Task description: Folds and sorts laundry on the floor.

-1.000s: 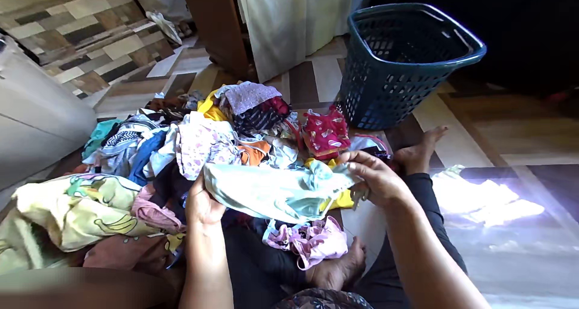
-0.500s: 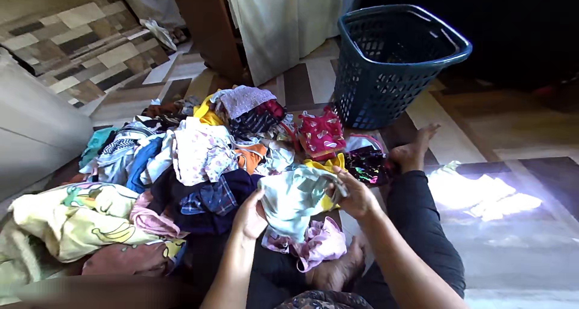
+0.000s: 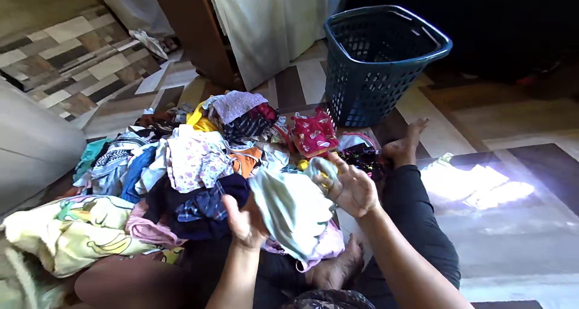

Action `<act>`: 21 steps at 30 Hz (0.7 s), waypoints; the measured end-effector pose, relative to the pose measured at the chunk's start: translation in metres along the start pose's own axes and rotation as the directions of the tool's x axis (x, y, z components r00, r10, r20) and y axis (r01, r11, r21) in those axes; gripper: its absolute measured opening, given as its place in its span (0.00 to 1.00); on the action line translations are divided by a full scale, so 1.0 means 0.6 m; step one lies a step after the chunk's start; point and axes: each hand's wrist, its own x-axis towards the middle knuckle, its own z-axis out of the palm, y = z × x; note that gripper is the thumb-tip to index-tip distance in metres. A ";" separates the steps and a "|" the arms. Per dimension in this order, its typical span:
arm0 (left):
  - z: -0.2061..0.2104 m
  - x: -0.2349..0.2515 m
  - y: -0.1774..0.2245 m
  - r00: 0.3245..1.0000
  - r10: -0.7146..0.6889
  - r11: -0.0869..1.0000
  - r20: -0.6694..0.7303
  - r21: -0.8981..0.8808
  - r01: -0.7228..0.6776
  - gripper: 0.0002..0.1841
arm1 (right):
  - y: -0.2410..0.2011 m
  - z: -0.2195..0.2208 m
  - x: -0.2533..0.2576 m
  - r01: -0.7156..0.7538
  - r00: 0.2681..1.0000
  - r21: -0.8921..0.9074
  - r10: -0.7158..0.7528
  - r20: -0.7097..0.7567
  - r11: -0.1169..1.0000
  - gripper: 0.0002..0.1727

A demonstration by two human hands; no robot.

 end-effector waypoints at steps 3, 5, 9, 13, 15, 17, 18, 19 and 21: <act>-0.030 0.024 -0.012 0.963 0.189 0.982 -0.193 0.029 -0.187 0.36 | 0.019 -0.003 0.009 -0.007 0.996 -0.018 0.006 -0.091 1.000 0.34; -0.045 0.018 -0.049 0.948 0.065 0.998 -0.311 0.011 -0.065 0.35 | 0.039 0.006 0.004 -0.204 0.970 -0.203 0.170 -0.175 0.958 0.32; -0.040 0.008 -0.090 0.869 -0.224 0.973 -0.441 -0.052 0.225 0.38 | 0.082 0.007 -0.015 -0.521 0.850 -0.360 0.431 -0.303 0.774 0.22; -0.028 0.031 -0.059 0.803 -0.182 0.910 -0.567 0.212 0.356 0.20 | 0.061 0.007 -0.020 -0.529 0.848 -0.427 0.434 -0.306 0.733 0.24; -0.021 0.041 -0.040 0.808 -0.119 0.858 -0.578 0.350 0.377 0.19 | 0.041 0.015 -0.019 -0.482 0.876 -0.536 0.388 -0.287 0.693 0.25; -0.014 0.048 -0.020 0.822 -0.036 0.792 -0.569 0.486 0.370 0.18 | 0.019 0.023 -0.015 -0.447 0.890 -0.725 0.347 -0.298 0.524 0.30; -0.011 0.051 -0.011 0.829 0.017 0.751 -0.559 0.555 0.358 0.18 | 0.009 0.027 -0.011 -0.426 0.894 -0.807 0.324 -0.308 0.408 0.31; -0.009 0.052 -0.003 0.835 0.084 0.708 -0.544 0.622 0.334 0.17 | -0.002 0.032 -0.008 -0.398 0.900 -0.875 0.301 -0.314 0.277 0.29; -0.010 0.049 0.009 0.838 0.233 0.638 -0.494 0.728 0.252 0.14 | -0.024 0.050 -0.007 -0.326 0.918 -0.945 0.244 -0.312 0.020 0.22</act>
